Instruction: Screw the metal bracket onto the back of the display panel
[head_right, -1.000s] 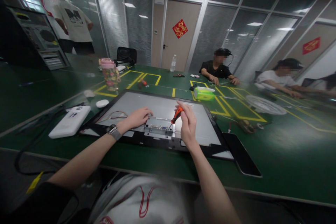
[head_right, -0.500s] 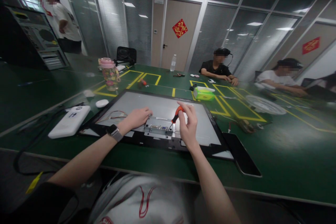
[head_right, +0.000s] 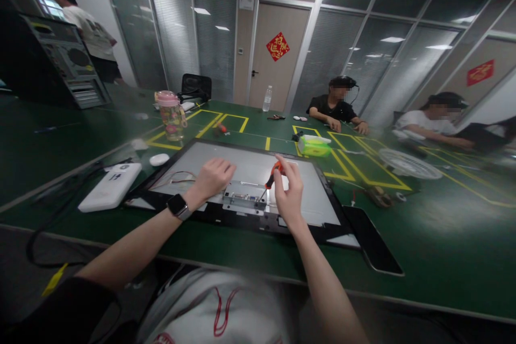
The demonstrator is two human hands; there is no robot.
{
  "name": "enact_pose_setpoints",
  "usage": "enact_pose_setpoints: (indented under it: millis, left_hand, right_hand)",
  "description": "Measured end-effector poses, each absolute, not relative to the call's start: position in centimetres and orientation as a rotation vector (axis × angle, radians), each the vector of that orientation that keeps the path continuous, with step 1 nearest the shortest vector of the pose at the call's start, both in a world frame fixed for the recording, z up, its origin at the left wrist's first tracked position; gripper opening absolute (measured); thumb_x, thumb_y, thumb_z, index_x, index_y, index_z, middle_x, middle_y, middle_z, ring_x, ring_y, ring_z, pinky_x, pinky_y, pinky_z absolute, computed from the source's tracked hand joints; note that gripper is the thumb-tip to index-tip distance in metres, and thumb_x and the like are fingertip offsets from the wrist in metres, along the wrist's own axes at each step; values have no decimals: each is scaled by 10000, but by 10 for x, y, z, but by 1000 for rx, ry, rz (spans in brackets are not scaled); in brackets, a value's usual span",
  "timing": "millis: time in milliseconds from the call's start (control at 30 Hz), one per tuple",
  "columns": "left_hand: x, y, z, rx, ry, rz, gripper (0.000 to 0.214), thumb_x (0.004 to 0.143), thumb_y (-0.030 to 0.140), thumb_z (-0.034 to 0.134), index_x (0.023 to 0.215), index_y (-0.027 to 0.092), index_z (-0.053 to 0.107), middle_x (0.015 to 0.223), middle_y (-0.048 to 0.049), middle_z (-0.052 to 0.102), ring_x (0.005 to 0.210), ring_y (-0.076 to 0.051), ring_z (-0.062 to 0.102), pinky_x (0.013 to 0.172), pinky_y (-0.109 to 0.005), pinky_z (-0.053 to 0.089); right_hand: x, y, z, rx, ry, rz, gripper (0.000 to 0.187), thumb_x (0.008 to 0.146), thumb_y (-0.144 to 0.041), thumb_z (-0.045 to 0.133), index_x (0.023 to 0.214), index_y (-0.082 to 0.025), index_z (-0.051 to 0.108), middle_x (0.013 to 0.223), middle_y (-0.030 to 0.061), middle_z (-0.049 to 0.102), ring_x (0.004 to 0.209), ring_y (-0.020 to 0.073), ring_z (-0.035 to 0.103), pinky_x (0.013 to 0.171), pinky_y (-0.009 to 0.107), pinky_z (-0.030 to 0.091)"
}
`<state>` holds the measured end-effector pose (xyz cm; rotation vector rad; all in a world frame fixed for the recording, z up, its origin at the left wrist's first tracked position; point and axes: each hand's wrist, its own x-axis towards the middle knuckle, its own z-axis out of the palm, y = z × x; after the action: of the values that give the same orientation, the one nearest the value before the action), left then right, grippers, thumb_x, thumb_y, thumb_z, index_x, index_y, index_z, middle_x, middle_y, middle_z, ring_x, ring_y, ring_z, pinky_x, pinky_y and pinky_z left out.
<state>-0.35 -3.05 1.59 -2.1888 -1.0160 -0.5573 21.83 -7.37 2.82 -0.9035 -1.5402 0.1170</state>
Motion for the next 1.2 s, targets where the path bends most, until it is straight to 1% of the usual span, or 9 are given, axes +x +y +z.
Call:
enact_pose_setpoints:
  millis: [133, 267, 433, 567, 733, 967, 1100, 1200]
  left_hand:
    - [2, -36, 16, -2231, -886, -622, 255, 940, 83, 367, 837, 138, 593, 726, -87, 578, 721, -201, 510, 654, -349, 355]
    - [6, -40, 15, -2212, -797, -642, 283, 958, 98, 340, 833, 142, 590, 698, -74, 564, 704, -188, 496, 642, -345, 347]
    - [8, -41, 11, -2169, -720, -624, 266, 956, 103, 356, 809, 146, 574, 683, -63, 556, 690, -182, 495, 633, -341, 340]
    - [14, -43, 4, -2261, -675, -617, 261, 960, 102, 357, 803, 146, 562, 681, -57, 556, 677, -170, 496, 629, -329, 347]
    - [23, -51, 0, -2319, -506, -621, 249, 964, 115, 368, 806, 151, 558, 681, -40, 564, 644, -149, 492, 584, -308, 351]
    - [26, -57, 0, -2305, -304, -602, 248, 947, 111, 403, 753, 169, 546, 652, -20, 550, 628, -140, 498, 526, -285, 357]
    - [26, -57, -1, -2299, -262, -612, 244, 938, 109, 418, 735, 167, 539, 633, -17, 543, 620, -135, 515, 502, -266, 344]
    - [27, -58, 0, -2323, -265, -567, 244, 941, 116, 411, 748, 172, 550, 636, -19, 554, 617, -126, 525, 493, -257, 350]
  right_hand:
    - [219, -72, 27, -903, -1543, 104, 336, 909, -241, 505, 1232, -239, 599, 937, 60, 574, 834, 188, 540, 778, 346, 456]
    - [219, -72, 27, -910, -1540, 98, 323, 904, -249, 515, 1212, -236, 611, 934, 64, 577, 819, 186, 536, 763, 349, 460]
    - [218, -72, 28, -919, -1540, 103, 317, 905, -246, 516, 1206, -231, 613, 932, 59, 567, 819, 180, 536, 769, 343, 457]
    - [218, -72, 28, -920, -1536, 112, 317, 905, -247, 515, 1206, -226, 613, 943, 64, 575, 829, 183, 542, 777, 344, 459]
    - [218, -72, 28, -927, -1541, 110, 319, 907, -254, 504, 1208, -231, 608, 943, 65, 577, 833, 184, 540, 772, 343, 469]
    - [218, -71, 27, -936, -1542, 98, 317, 912, -258, 501, 1210, -227, 604, 905, 55, 563, 809, 183, 534, 774, 347, 450]
    - [218, -71, 26, -928, -1542, 113, 318, 912, -258, 499, 1210, -228, 605, 928, 62, 572, 809, 186, 529, 745, 334, 448]
    - [218, -72, 26, -931, -1539, 110, 319, 915, -262, 495, 1215, -227, 599, 906, 54, 562, 788, 178, 522, 739, 330, 445]
